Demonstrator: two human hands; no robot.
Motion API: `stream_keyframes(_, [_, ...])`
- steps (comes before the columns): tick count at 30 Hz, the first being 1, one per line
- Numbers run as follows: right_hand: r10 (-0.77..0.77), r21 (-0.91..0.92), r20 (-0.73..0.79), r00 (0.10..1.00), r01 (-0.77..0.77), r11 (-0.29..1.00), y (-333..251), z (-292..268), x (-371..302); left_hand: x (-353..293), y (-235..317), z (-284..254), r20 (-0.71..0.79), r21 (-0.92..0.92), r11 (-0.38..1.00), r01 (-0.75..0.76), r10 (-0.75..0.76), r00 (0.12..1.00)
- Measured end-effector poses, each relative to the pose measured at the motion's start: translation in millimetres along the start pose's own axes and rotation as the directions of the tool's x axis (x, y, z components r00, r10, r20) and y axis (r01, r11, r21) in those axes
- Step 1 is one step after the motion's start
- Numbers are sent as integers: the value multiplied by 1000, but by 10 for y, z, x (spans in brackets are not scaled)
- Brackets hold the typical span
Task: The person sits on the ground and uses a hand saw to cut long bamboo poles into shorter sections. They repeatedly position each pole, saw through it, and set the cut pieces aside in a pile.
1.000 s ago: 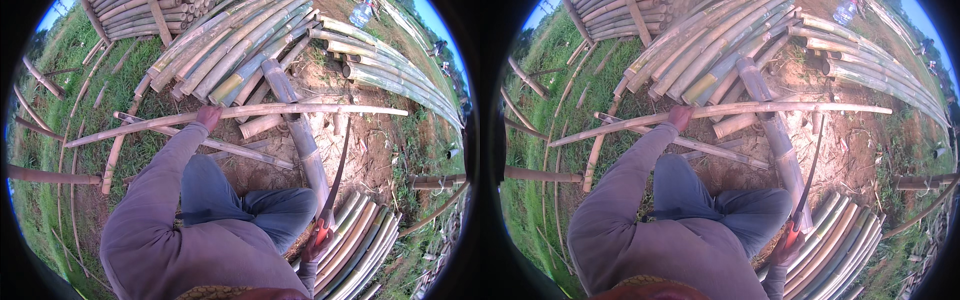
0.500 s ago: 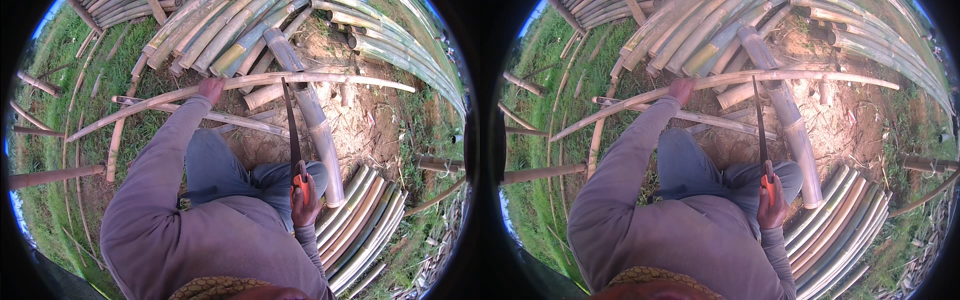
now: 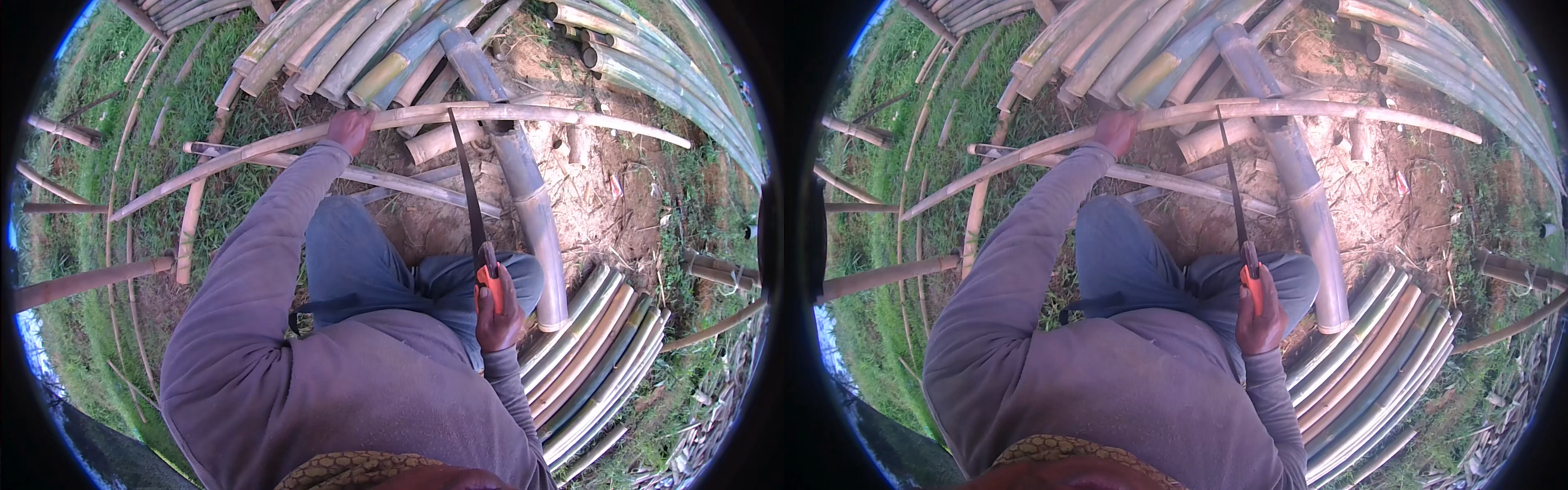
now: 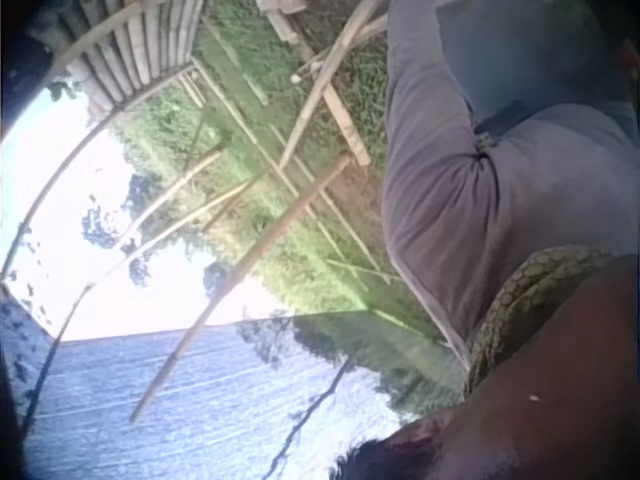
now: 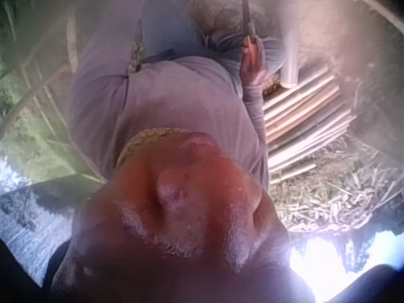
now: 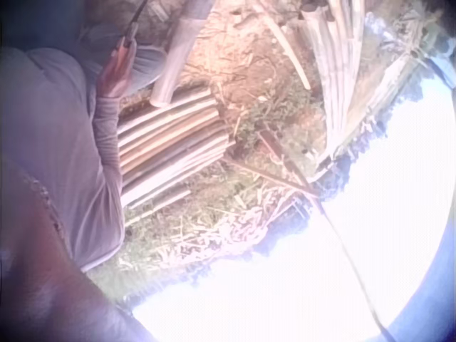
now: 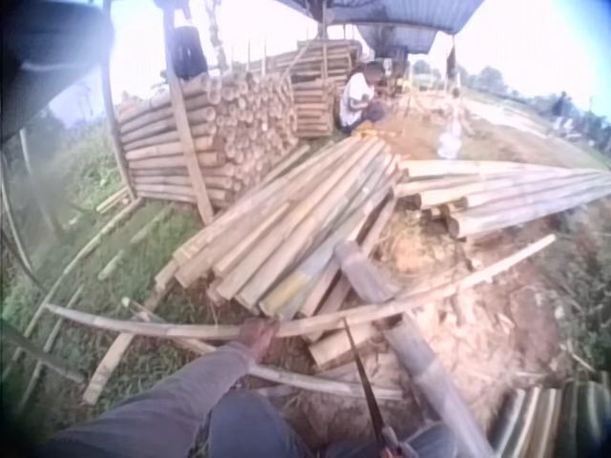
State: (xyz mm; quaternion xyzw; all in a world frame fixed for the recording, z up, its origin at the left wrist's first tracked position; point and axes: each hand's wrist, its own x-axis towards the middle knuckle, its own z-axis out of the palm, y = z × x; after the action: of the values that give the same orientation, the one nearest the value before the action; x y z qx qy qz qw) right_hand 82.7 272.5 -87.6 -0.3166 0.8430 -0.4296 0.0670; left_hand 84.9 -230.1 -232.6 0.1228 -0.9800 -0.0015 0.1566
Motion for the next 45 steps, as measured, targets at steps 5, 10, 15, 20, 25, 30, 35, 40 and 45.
stream_keyframes(5, [-14, -24, 13, 1000, 14, 1000, 28, 24, 23, 6, 37, -58, 60, 4, 1000, 2, -3, 998])
stream_keyframes(10, [36, -14, 21, 999, -36, 999, 1, -27, 9, 21, 128, -180, 134, 36, 997, 63, -68, 989])
stream_keyframes(15, [3, -43, 21, 1000, -2, 999, 31, -19, 20, -36, 23, -85, 42, 22, 1000, -5, 4, 999])
stream_keyframes(20, [8, -67, 19, 1000, -6, 998, 25, -25, 56, -26, 95, -98, 69, 25, 999, 21, -23, 997])
stream_keyframes(25, [50, -49, 41, 998, -48, 998, 0, -89, -28, -39, 2, 2, 0, 54, 998, -15, 15, 1000])
stream_keyframes(30, [179, 63, 2, 984, -179, 982, -120, -368, -323, -69, 34, 10, -38, -31, 998, 62, -63, 997])
stream_keyframes(35, [307, 94, -191, 932, -294, 951, 68, -472, -533, -515, 378, -249, 33, -100, 995, 11, -8, 999])
stream_keyframes(40, [260, 166, -243, 935, -224, 960, 222, -514, -476, -194, 507, -314, 65, -109, 991, 73, -66, 996])
stream_keyframes(45, [303, 345, -195, 933, -224, 912, 121, -611, -260, 418, 617, -87, 305, -46, 966, 254, -229, 924])
